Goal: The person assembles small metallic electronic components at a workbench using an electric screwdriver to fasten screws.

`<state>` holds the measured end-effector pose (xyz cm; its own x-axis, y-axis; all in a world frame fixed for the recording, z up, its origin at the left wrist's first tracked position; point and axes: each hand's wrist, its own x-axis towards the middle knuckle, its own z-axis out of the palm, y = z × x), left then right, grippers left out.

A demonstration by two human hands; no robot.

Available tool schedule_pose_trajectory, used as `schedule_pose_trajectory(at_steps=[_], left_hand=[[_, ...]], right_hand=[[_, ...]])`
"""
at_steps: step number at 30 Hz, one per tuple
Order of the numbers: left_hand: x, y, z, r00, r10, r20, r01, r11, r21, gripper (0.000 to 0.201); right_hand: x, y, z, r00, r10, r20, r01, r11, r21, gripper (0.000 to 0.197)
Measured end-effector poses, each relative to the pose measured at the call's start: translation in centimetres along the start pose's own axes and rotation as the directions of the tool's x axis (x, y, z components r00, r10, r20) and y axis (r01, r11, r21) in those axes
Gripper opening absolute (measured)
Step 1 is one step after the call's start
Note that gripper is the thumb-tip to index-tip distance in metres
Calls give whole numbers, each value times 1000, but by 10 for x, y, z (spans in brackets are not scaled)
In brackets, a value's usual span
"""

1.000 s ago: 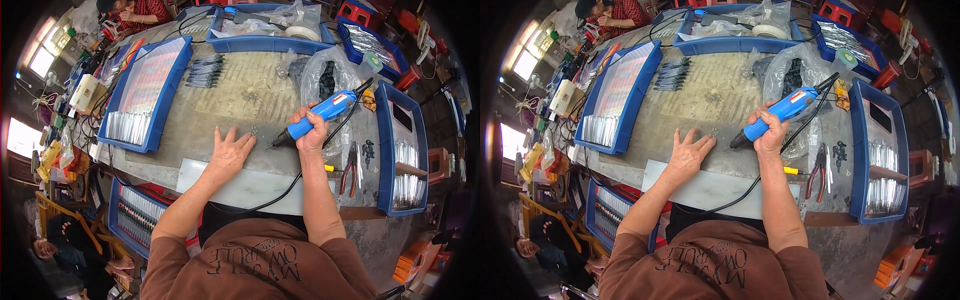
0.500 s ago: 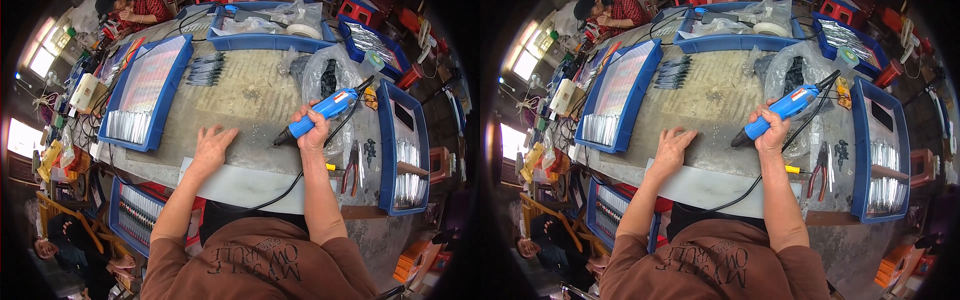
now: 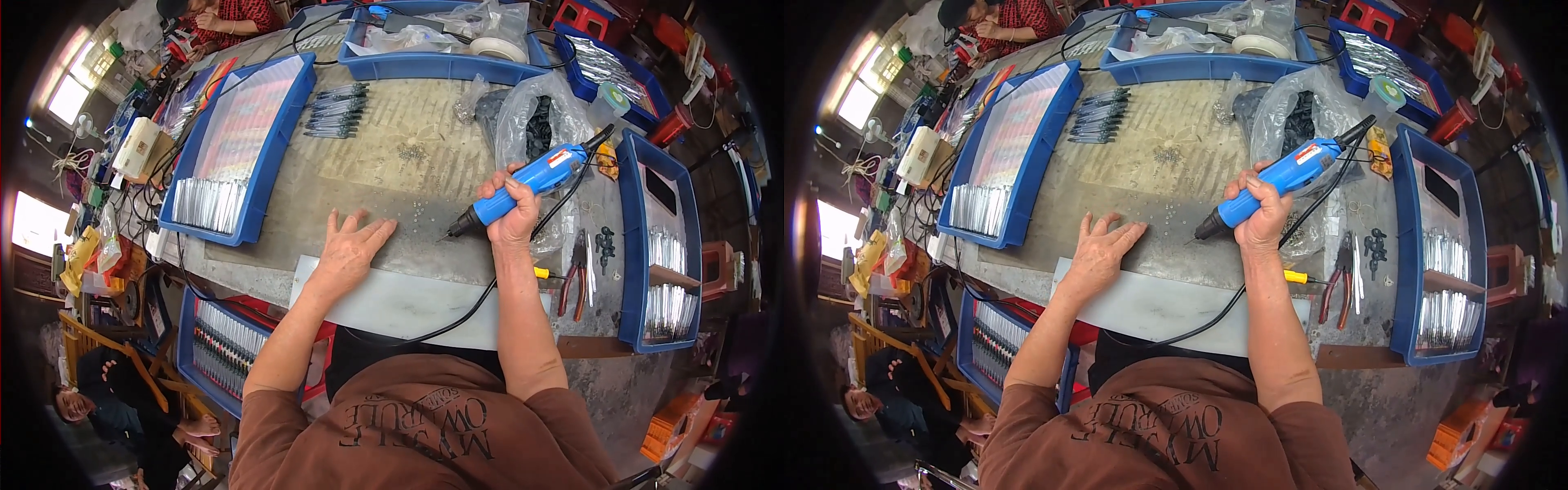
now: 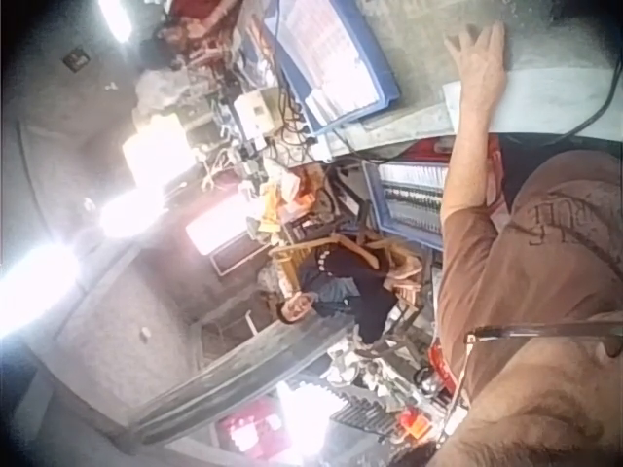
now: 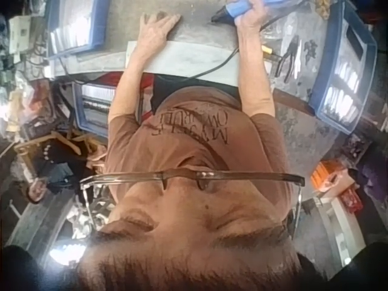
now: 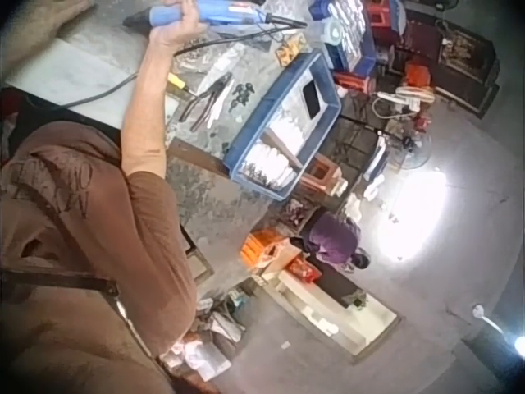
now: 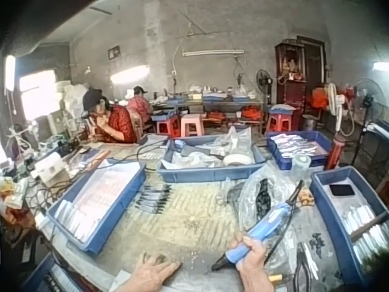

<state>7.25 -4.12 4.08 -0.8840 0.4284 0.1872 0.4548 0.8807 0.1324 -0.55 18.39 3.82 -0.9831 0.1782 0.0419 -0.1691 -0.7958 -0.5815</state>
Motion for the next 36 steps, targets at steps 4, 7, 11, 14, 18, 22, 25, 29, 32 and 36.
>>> schedule_pose_trajectory(at_steps=[4,7,11,14,18,22,25,29,32,36], left_hand=[[-4,-5,5,1000,-24,-6,24,999,-29,47],[-4,-5,6,998,-40,-57,37,998,-50,51],[-4,-7,6,995,-70,-67,66,996,-62,50],[-2,-9,6,995,-85,-53,83,995,-49,50],[-3,-13,6,993,-108,-52,105,992,-66,49],[3,-27,3,985,-120,-125,111,991,-78,49],[16,-50,0,971,-122,-207,101,989,-106,46],[38,-88,4,939,-248,-238,225,967,-122,37],[53,-113,10,923,-289,-253,265,956,-126,31],[74,-136,21,911,-238,-336,239,970,-41,28]], right_hand=[[-1,0,1,1000,-1,-4,1,1000,-7,31],[0,1,0,1000,4,-3,-4,1000,2,31],[0,1,0,1000,4,-2,-4,1000,-6,31],[0,0,0,1000,4,1,-4,1000,-3,32],[2,2,-1,1000,10,8,-10,1000,8,31],[-1,-1,2,1000,-5,-4,5,1000,-6,30],[-1,0,1,1000,4,3,-4,1000,1,29],[-2,0,-3,1000,2,6,-2,1000,-8,29],[-3,1,-2,1000,18,16,-18,1000,-7,30],[-4,1,-1,1000,26,5,-26,999,-25,32]])
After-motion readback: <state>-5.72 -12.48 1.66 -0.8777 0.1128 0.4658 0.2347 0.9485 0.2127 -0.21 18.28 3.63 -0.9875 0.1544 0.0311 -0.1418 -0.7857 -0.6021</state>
